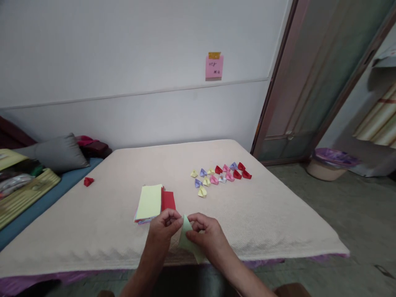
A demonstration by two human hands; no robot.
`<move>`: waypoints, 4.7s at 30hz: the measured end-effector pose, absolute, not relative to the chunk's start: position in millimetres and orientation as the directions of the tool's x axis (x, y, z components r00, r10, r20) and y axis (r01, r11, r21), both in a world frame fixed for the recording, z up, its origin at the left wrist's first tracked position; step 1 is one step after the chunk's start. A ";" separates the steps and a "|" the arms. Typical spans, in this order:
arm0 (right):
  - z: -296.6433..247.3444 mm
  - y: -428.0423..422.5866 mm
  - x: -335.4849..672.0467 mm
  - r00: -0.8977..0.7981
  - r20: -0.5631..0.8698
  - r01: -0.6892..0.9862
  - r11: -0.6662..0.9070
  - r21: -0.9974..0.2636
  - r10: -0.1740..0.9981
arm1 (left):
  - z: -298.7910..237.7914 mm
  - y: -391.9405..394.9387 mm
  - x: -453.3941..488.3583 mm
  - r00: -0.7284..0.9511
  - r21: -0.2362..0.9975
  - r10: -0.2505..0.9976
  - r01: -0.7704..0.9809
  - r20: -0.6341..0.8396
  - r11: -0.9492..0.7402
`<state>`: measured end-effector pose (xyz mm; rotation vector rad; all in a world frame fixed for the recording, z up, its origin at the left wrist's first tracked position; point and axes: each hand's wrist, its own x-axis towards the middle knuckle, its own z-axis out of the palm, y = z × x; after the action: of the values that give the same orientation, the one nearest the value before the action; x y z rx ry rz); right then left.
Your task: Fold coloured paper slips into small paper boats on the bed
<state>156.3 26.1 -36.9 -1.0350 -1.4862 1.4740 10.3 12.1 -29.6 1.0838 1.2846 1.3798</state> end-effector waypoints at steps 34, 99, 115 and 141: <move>-37.0 20.4 153.8 -0.266 0.155 0.253 0.224 -0.941 0.951 | -35.1 5.8 17.9 -0.106 0.994 0.991 0.076 0.081 -0.073; -32.8 32.2 163.9 -0.497 -0.126 -0.036 -0.165 -0.986 0.859 | -37.1 10.6 12.7 -0.015 0.917 0.985 -0.369 -0.171 0.153; -28.4 31.3 171.3 -0.581 -0.167 -0.006 -0.209 -0.978 0.797 | -30.2 10.0 11.7 0.103 0.926 0.978 -0.317 -0.182 0.206; -21.4 33.7 176.5 -0.538 -0.061 -0.086 -0.127 -0.988 0.841 | -42.6 9.5 18.1 0.025 0.849 0.929 -0.397 -0.369 0.348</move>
<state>176.5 33.7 -21.4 -0.8695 -1.4630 1.7448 18.1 9.5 -42.6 0.6187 1.0991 1.1334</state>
